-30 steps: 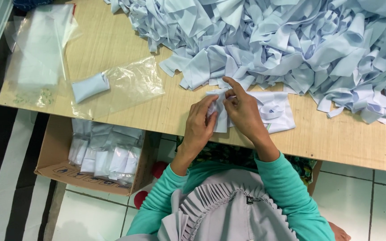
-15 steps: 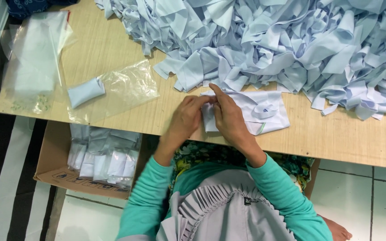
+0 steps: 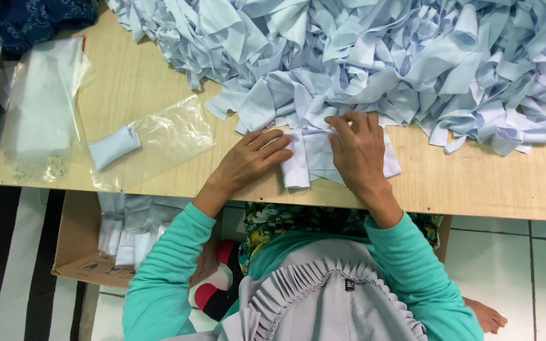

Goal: The person folds strips of white fabric by hand on a table, placing finished pieces into a plastic bag and then into a cardboard box.

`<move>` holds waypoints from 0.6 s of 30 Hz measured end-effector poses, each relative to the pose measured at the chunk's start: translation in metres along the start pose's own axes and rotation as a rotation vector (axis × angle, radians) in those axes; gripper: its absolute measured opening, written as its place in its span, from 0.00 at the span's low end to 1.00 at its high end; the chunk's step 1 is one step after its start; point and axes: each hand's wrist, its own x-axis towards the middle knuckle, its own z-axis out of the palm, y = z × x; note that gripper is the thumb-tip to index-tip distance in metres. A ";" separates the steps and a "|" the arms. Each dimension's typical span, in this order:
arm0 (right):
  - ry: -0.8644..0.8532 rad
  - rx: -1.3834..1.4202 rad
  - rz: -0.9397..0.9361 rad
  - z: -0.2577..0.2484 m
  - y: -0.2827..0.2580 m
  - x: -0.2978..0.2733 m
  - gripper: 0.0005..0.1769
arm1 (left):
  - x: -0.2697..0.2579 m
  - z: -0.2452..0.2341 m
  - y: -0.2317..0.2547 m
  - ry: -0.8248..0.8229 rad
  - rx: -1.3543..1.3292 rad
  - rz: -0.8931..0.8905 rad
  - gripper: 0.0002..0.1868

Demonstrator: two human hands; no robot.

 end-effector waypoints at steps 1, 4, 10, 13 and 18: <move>0.003 -0.003 0.004 0.010 0.006 -0.002 0.17 | 0.001 0.000 0.000 0.002 -0.002 0.005 0.08; 0.035 -0.056 -0.040 0.026 0.014 -0.005 0.10 | 0.000 -0.001 0.000 0.021 -0.015 -0.011 0.07; 0.024 -0.093 -0.111 0.015 0.013 -0.016 0.06 | -0.007 -0.002 -0.003 0.007 -0.059 -0.018 0.08; -0.051 -0.063 -0.124 0.006 0.013 -0.021 0.07 | -0.008 -0.006 -0.002 -0.011 -0.094 -0.021 0.07; -0.145 -0.017 -0.108 -0.012 0.005 -0.021 0.07 | -0.006 -0.012 0.002 -0.055 -0.156 -0.021 0.06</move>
